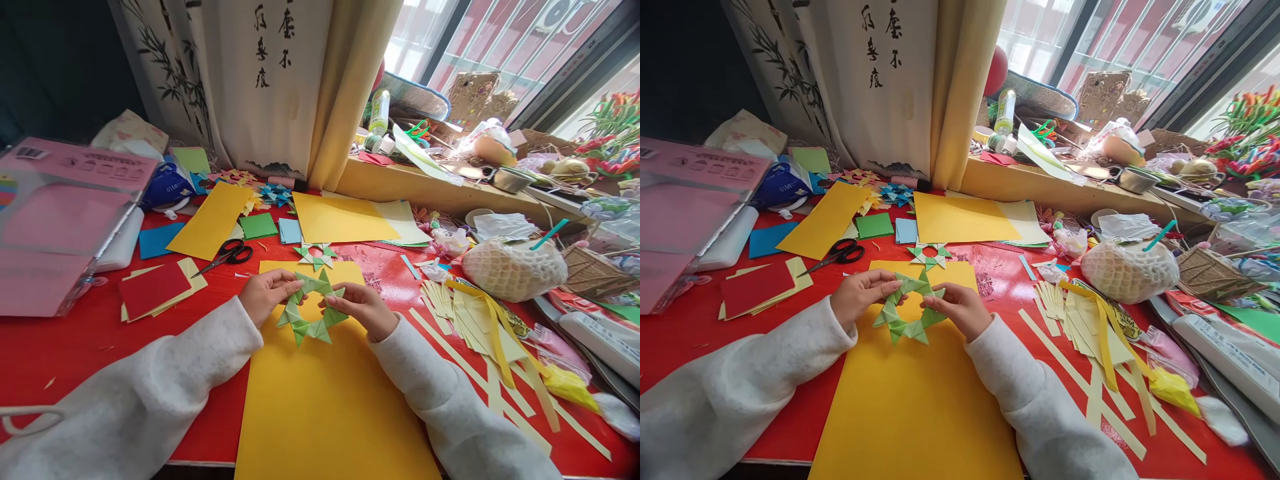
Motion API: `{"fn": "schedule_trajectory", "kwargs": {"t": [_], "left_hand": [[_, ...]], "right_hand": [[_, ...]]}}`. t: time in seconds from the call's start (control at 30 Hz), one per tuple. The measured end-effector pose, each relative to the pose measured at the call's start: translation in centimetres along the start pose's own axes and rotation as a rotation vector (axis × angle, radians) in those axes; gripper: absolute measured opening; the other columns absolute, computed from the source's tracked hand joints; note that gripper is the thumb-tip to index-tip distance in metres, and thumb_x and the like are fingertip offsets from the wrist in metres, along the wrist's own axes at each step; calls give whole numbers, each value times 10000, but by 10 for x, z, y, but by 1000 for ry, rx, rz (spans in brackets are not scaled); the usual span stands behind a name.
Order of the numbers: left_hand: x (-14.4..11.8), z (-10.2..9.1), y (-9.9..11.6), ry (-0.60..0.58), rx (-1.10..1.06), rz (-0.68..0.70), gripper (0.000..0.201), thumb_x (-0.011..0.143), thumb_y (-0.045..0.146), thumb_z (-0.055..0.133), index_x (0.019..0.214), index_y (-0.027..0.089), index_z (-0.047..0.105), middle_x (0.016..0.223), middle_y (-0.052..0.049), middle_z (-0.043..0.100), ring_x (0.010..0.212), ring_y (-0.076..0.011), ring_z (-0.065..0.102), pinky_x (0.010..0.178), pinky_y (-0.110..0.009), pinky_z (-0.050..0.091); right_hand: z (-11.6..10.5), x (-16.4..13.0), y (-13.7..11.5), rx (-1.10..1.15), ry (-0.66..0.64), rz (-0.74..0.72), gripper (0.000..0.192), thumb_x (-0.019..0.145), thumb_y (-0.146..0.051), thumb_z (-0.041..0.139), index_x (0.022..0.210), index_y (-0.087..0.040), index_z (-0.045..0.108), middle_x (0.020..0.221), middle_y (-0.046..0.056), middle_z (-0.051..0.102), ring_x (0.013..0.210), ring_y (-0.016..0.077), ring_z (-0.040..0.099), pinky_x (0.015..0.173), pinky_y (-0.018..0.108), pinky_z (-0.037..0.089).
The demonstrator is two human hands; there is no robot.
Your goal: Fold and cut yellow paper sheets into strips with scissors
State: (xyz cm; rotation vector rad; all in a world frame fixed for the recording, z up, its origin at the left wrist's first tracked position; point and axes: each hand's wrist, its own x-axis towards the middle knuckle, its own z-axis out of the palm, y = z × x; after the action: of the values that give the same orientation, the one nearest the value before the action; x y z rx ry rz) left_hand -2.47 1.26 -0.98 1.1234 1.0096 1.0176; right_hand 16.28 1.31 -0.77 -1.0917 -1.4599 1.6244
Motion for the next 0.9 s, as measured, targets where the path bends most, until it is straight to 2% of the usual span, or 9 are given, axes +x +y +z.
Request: {"fn": "schedule_trajectory", "kwargs": {"t": [0.13,0.2,0.27,0.4,0.5,0.6,0.7,0.8,0.9], "left_hand": [[-2,2,0,-78,61,-1,240,648,331,591,780,132,567,708,-40,629,703,-168,590,617,-278,459],[-3,1,3,-126,123,4,234,644,336,590,760,132,586,701,-46,635,670,-156,582,587,-261,448],[-3,-2,11,-105,165,0,232,637,345,590,721,129,598,671,-50,639,597,-144,573,539,-251,438],[2,-27,37,200,92,101,244,609,342,613,734,133,601,672,-47,643,578,-147,575,529,-255,460],[9,-53,55,422,-41,185,237,586,326,627,722,136,589,668,-37,638,564,-147,574,487,-246,469],[14,-75,60,570,-128,173,215,548,294,644,662,126,573,637,-32,632,502,-128,556,424,-215,448],[18,-90,56,593,-165,117,217,537,267,649,679,124,571,622,-27,628,471,-107,541,405,-190,426],[23,-97,48,532,-131,57,248,554,283,646,739,131,583,636,-21,624,490,-94,531,398,-170,402],[33,-92,44,371,-19,-22,257,587,332,623,720,116,582,670,-31,618,409,-41,439,333,-145,306]], "right_hand": [[-1,-3,-4,1,-1,-13,243,630,-309,617,773,-137,522,647,41,629,627,148,598,618,297,475],[-1,-5,-10,-83,-19,-18,271,647,-328,596,829,-145,511,667,45,634,649,154,601,605,288,474],[-7,-3,-19,-256,-15,-39,295,697,-371,530,894,-153,505,736,61,635,710,165,599,601,283,474],[-42,26,-39,-943,88,-199,264,752,-336,463,956,-180,526,856,58,626,780,164,582,679,292,458],[-77,64,-46,-1510,111,-231,279,765,-215,443,1037,-208,506,1002,48,583,891,165,543,774,297,421],[-99,97,-41,-1598,149,-235,495,688,-171,529,1167,-194,403,1170,90,468,1037,223,447,803,342,399],[-102,119,-28,-1614,144,-277,538,670,-173,546,1185,-191,392,1199,88,441,1062,219,426,838,324,367],[-99,129,-17,-1594,197,-292,390,729,-171,473,1118,-188,475,1065,92,554,971,202,501,795,296,377],[-102,133,-11,-1529,355,-270,305,782,-194,388,1054,-179,526,938,100,614,868,200,554,704,287,400]]}}
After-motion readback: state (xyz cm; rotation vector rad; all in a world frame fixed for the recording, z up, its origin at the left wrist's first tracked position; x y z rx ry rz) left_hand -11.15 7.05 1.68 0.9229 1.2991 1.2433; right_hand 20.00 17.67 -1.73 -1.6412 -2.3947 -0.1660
